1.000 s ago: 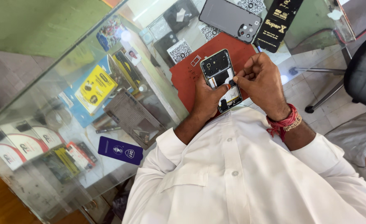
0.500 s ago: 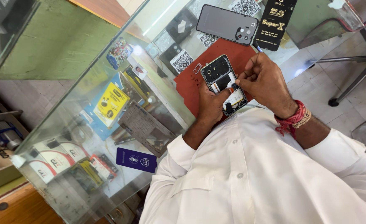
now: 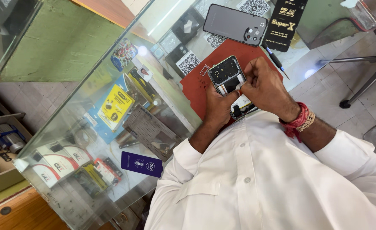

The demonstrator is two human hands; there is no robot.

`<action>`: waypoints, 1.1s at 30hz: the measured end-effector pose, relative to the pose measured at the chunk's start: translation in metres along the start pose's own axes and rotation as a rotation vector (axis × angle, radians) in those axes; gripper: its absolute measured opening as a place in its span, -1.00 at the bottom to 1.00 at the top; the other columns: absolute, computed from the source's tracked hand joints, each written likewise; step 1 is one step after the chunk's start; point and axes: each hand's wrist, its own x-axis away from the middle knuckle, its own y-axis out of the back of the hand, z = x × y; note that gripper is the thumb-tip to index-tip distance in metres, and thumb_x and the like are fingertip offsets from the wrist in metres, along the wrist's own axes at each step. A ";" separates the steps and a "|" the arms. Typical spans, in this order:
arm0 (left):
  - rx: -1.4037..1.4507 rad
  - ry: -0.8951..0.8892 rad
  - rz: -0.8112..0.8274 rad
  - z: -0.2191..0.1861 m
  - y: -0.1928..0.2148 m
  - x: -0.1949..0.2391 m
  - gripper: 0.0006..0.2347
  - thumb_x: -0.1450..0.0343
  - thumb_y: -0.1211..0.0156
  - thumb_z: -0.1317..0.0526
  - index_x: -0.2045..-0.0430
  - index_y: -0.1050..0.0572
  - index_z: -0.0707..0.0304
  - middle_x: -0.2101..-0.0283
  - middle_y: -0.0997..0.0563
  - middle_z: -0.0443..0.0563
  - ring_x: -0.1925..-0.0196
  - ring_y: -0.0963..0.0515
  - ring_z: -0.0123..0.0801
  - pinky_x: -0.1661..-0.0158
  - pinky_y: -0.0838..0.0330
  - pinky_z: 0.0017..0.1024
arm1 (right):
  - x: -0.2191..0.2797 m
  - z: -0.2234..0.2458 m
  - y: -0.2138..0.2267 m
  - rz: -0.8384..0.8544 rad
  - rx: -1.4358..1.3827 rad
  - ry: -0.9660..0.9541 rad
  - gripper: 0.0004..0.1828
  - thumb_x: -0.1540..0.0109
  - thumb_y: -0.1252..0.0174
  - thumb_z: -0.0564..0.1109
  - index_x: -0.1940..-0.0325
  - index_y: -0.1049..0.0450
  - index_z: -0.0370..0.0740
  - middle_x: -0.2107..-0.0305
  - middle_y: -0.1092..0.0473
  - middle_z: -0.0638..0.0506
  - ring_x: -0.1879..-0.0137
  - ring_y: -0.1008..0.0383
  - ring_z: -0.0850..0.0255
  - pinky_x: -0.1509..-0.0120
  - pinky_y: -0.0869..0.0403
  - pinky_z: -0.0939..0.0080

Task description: The person disassembles a smartphone, removing the back cover, battery, and internal components. They then retrieve a new display assembly from a box and compare it to the existing phone frame.

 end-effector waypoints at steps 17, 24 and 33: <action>-0.006 -0.018 -0.056 0.000 -0.002 0.000 -0.63 -0.32 -0.13 0.63 0.00 -0.43 0.42 0.07 -0.61 0.08 0.06 -0.66 -0.36 0.03 -0.63 -0.33 | 0.005 0.014 -0.010 -0.127 0.104 0.109 -0.80 -0.32 -0.22 -0.28 0.02 -0.39 -0.41 0.46 -0.44 0.02 0.40 -0.44 0.35 0.33 -0.43 0.32; 0.073 0.018 -0.014 0.003 0.000 0.001 -0.63 -0.34 -0.14 0.61 -0.02 -0.41 0.39 0.04 -0.60 0.10 0.04 -0.64 -0.35 0.00 -0.60 -0.33 | 0.006 0.017 -0.012 -0.145 0.271 0.106 -0.79 -0.30 -0.24 -0.25 0.05 -0.41 -0.40 0.48 -0.46 -0.02 0.43 -0.48 0.22 0.33 -0.45 0.19; 0.559 0.068 0.103 0.014 0.013 0.002 -0.53 -0.70 0.29 -0.06 -0.29 -0.33 0.36 -0.20 -0.54 0.21 -0.20 -0.56 -0.12 -0.23 -0.46 -0.14 | 0.009 0.023 -0.006 -0.182 0.353 0.234 -0.82 -0.33 -0.26 -0.23 0.05 -0.48 -0.39 0.32 -0.50 -0.09 0.33 -0.55 0.14 0.24 -0.52 0.15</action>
